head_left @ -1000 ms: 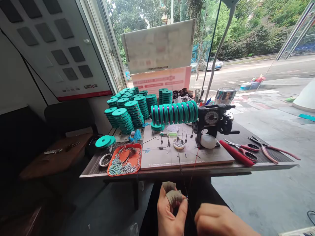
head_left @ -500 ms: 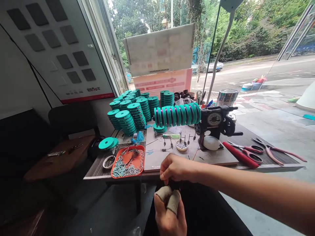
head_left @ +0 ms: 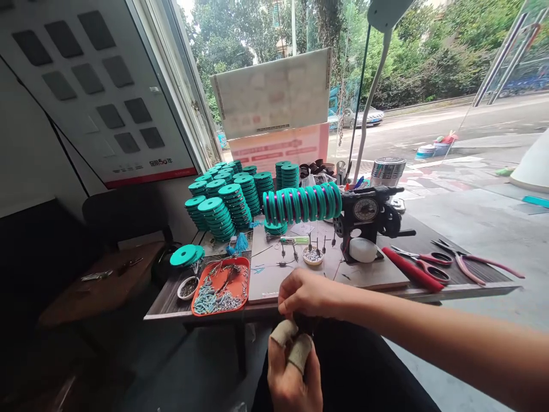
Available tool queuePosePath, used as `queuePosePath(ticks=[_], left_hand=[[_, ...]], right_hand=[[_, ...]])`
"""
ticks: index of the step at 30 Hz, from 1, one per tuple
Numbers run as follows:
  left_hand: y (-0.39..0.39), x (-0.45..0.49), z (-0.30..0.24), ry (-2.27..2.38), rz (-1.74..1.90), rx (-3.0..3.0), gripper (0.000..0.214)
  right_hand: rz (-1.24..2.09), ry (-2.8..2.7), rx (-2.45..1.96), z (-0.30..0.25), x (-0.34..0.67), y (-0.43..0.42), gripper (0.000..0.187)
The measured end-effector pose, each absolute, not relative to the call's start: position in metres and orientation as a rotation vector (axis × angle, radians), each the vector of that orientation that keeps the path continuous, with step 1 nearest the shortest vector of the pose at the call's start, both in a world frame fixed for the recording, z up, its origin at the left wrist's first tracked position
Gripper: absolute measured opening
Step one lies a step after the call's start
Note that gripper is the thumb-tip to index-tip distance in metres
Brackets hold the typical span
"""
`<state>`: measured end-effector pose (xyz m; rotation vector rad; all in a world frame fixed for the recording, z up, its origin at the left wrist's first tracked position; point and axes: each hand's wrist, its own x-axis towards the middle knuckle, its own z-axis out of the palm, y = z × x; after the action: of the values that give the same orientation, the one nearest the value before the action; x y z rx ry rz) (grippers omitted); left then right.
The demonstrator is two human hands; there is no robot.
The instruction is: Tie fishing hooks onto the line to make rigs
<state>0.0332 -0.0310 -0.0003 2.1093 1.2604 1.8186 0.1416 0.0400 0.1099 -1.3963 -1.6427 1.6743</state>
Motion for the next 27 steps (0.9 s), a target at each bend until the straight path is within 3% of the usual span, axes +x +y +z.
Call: queuePosePath(ticks=[5,9,13,17,27], left_hand=[[-0.034,0.036,0.005,1.206,1.597,1.667,0.008],[-0.029,0.031,0.004,1.046,1.311,1.375,0.015],[-0.028,0.03,0.001,0.957,1.183,1.352,0.014],[-0.033,0.036,0.004,1.026,1.264,1.386,0.015],[-0.035,0.038,0.003,1.075,1.537,1.968,0.015]], right_hand=[[1.54,-1.496,-1.273,0.109,0.165,-0.005,0.008],[1.523,-1.433,-1.324,0.079,0.194,-0.058,0.023],[1.123,-1.94,-1.554,0.055,0.211,-0.082,0.018],[0.779,-2.117,-1.361,0.065,0.206,-0.065,0.026],[0.99,-2.302,-1.086,0.079,0.201,-0.016,0.028]])
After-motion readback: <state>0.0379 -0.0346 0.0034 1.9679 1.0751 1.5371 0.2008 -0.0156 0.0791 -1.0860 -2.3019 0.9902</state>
